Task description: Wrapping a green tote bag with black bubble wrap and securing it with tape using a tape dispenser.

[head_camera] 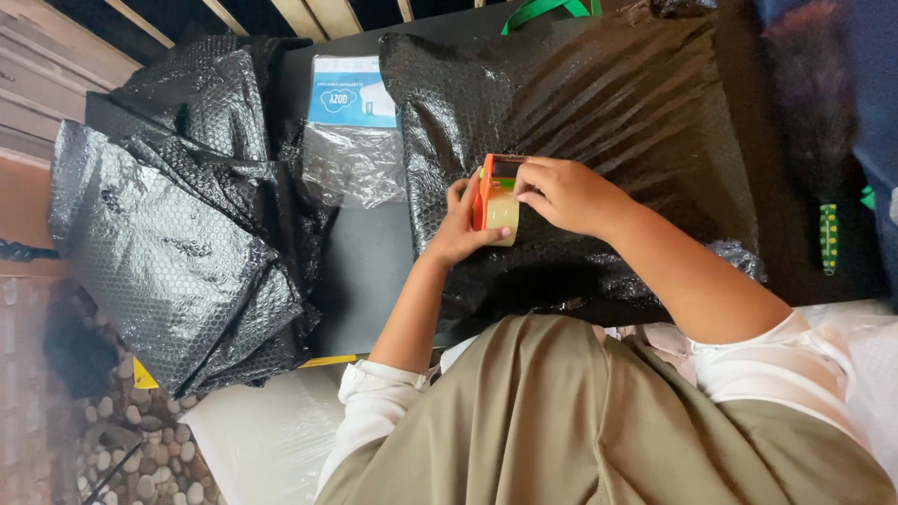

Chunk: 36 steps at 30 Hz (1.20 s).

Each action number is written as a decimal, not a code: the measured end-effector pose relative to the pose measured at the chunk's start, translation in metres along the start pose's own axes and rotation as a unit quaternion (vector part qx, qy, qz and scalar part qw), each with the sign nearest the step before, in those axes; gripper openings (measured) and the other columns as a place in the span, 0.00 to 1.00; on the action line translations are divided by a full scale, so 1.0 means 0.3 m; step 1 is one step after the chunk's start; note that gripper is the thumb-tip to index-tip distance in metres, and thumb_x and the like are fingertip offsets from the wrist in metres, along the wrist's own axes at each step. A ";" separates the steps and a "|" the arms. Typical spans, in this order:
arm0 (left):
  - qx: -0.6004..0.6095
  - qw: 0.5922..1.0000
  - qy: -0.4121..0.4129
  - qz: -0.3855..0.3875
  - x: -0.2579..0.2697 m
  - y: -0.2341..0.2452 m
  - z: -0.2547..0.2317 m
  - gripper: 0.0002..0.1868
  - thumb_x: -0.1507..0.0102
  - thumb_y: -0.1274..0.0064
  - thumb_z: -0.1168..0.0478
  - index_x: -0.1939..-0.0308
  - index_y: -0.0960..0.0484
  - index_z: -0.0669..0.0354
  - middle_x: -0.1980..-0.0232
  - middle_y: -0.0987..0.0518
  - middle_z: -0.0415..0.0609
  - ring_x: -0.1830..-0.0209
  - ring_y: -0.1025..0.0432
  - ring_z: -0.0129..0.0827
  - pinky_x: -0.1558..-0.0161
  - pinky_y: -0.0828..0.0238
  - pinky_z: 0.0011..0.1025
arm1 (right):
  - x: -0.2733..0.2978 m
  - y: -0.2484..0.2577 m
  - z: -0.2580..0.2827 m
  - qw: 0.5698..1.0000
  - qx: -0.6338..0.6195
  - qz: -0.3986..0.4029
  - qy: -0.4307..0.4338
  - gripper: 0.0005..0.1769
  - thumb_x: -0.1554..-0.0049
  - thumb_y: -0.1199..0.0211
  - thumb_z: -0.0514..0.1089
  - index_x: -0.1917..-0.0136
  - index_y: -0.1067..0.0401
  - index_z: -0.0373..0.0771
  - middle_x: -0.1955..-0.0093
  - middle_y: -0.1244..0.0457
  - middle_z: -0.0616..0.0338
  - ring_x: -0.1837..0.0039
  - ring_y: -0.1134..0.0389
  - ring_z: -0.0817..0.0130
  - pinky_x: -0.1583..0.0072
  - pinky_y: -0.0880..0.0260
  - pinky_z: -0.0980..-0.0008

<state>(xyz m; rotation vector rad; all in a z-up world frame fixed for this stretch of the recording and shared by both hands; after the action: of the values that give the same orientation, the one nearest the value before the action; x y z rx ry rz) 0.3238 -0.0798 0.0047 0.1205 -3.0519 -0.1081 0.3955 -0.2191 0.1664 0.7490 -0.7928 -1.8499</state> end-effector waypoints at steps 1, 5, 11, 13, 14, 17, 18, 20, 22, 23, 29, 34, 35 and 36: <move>-0.066 0.998 -0.008 -0.019 0.006 0.013 0.002 0.65 0.51 0.25 0.46 0.18 0.51 0.47 0.26 0.51 0.67 0.29 0.43 0.79 0.28 0.39 0.63 | -0.004 0.016 -0.013 0.999 -0.012 0.008 -0.030 0.08 0.42 0.31 0.39 0.56 0.31 0.40 0.59 0.35 0.59 0.51 0.30 0.56 0.50 0.29 0.62; -0.077 0.997 0.000 -0.023 0.046 -0.020 0.010 0.65 0.48 0.27 0.44 0.17 0.56 0.49 0.28 0.52 0.67 0.28 0.45 0.79 0.28 0.42 0.63 | -0.026 0.000 -0.064 0.999 0.005 -0.043 -0.026 0.09 0.44 0.29 0.40 0.57 0.30 0.42 0.60 0.36 0.61 0.52 0.29 0.58 0.51 0.29 0.63; -0.012 0.991 -0.080 -0.111 0.066 -0.022 0.067 0.42 0.44 0.28 0.48 0.38 0.40 0.55 0.28 0.47 0.60 0.28 0.44 0.74 0.29 0.42 0.60 | -0.046 0.016 -0.032 0.996 -0.017 -0.082 -0.019 0.08 0.45 0.29 0.34 0.60 0.28 0.42 0.62 0.35 0.61 0.55 0.29 0.60 0.54 0.29 0.66; -0.040 0.986 -0.099 -0.131 0.076 -0.022 0.078 0.32 0.40 0.33 0.45 0.48 0.37 0.58 0.23 0.46 0.59 0.30 0.41 0.72 0.33 0.39 0.61 | -0.045 0.021 -0.009 0.997 -0.006 -0.076 -0.010 0.09 0.47 0.28 0.35 0.61 0.29 0.41 0.63 0.36 0.60 0.55 0.30 0.59 0.54 0.29 0.65; -0.040 0.986 -0.100 -0.130 0.074 -0.025 0.082 0.32 0.40 0.33 0.45 0.48 0.37 0.58 0.23 0.46 0.59 0.30 0.41 0.72 0.33 0.39 0.61 | -0.045 0.022 -0.004 0.997 -0.005 -0.077 -0.010 0.09 0.47 0.28 0.35 0.61 0.29 0.41 0.63 0.36 0.60 0.55 0.30 0.59 0.54 0.29 0.65; -0.057 0.975 -0.177 -0.119 0.086 -0.053 0.058 0.22 0.34 0.41 0.50 0.44 0.19 0.63 0.25 0.47 0.59 0.27 0.40 0.66 0.28 0.42 0.56 | -0.035 0.032 0.029 0.997 0.000 -0.072 0.003 0.09 0.48 0.28 0.35 0.61 0.29 0.42 0.63 0.35 0.61 0.56 0.29 0.60 0.56 0.29 0.66; -0.027 0.971 -0.206 -0.119 0.092 -0.058 0.048 0.22 0.33 0.42 0.51 0.44 0.18 0.65 0.25 0.46 0.61 0.28 0.39 0.66 0.28 0.43 0.57 | -0.029 0.054 0.047 0.997 -0.003 -0.080 0.006 0.09 0.48 0.28 0.35 0.61 0.29 0.42 0.63 0.36 0.62 0.56 0.29 0.61 0.56 0.29 0.67; 0.003 0.964 -0.237 -0.120 0.123 -0.063 -0.002 0.21 0.32 0.43 0.52 0.44 0.18 0.68 0.26 0.45 0.63 0.28 0.39 0.66 0.29 0.44 0.57 | -0.025 0.099 0.110 0.996 -0.005 -0.087 0.010 0.10 0.47 0.28 0.35 0.60 0.29 0.42 0.62 0.36 0.62 0.56 0.29 0.62 0.56 0.29 0.67; 0.017 0.956 -0.265 -0.122 0.170 -0.070 -0.105 0.22 0.33 0.43 0.50 0.46 0.17 0.66 0.25 0.45 0.61 0.25 0.41 0.63 0.28 0.45 0.55 | -0.023 0.186 0.195 0.989 -0.051 -0.134 0.019 0.10 0.50 0.28 0.30 0.62 0.27 0.41 0.65 0.36 0.60 0.61 0.31 0.61 0.58 0.31 0.68; 0.017 0.956 -0.265 -0.122 0.197 -0.072 -0.160 0.22 0.33 0.43 0.50 0.46 0.17 0.66 0.25 0.45 0.61 0.25 0.41 0.63 0.28 0.45 0.55 | -0.015 0.205 0.220 0.989 -0.051 -0.134 0.019 0.10 0.50 0.28 0.30 0.62 0.27 0.41 0.65 0.36 0.60 0.61 0.31 0.61 0.58 0.31 0.68; -0.033 0.936 -0.321 -0.142 0.379 -0.102 -0.307 0.30 0.34 0.44 0.40 0.47 0.18 0.65 0.30 0.39 0.59 0.21 0.49 0.63 0.25 0.51 0.51 | 0.044 0.301 0.286 0.978 -0.111 -0.175 0.007 0.09 0.48 0.29 0.30 0.60 0.26 0.41 0.63 0.34 0.63 0.60 0.31 0.70 0.58 0.33 0.74; -0.039 0.938 -0.316 -0.136 0.471 -0.156 -0.299 0.27 0.34 0.44 0.42 0.62 0.20 0.67 0.55 0.21 0.58 0.27 0.41 0.73 0.29 0.47 0.60 | 0.104 0.300 0.313 0.973 -0.143 -0.183 0.002 0.09 0.50 0.29 0.27 0.61 0.26 0.37 0.63 0.32 0.58 0.65 0.33 0.67 0.62 0.34 0.73; -0.040 0.938 -0.314 -0.139 0.482 -0.155 -0.274 0.27 0.34 0.44 0.42 0.62 0.20 0.67 0.55 0.21 0.58 0.27 0.41 0.73 0.29 0.47 0.60 | 0.120 0.312 0.336 0.973 -0.145 -0.180 0.004 0.09 0.50 0.29 0.27 0.61 0.26 0.37 0.63 0.32 0.58 0.65 0.33 0.67 0.62 0.34 0.73; -0.047 0.942 -0.296 -0.149 0.489 -0.152 -0.242 0.30 0.35 0.45 0.38 0.61 0.20 0.67 0.55 0.21 0.59 0.27 0.40 0.71 0.29 0.46 0.59 | 0.137 0.325 0.352 0.971 -0.156 -0.182 -0.006 0.09 0.50 0.29 0.27 0.61 0.25 0.37 0.63 0.32 0.59 0.65 0.34 0.69 0.63 0.35 0.74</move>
<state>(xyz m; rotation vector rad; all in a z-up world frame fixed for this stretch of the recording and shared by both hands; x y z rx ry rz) 0.1880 -0.1420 0.0858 0.6564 -3.5866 -0.3746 0.3502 -0.2685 0.3001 0.7128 -0.3696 -2.2431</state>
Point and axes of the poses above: each hand's wrist, its own x-axis away from the middle knuckle, its own y-axis out of the back of the hand, z = x × y, the point moved 8 cm from there along -x, towards the middle knuckle
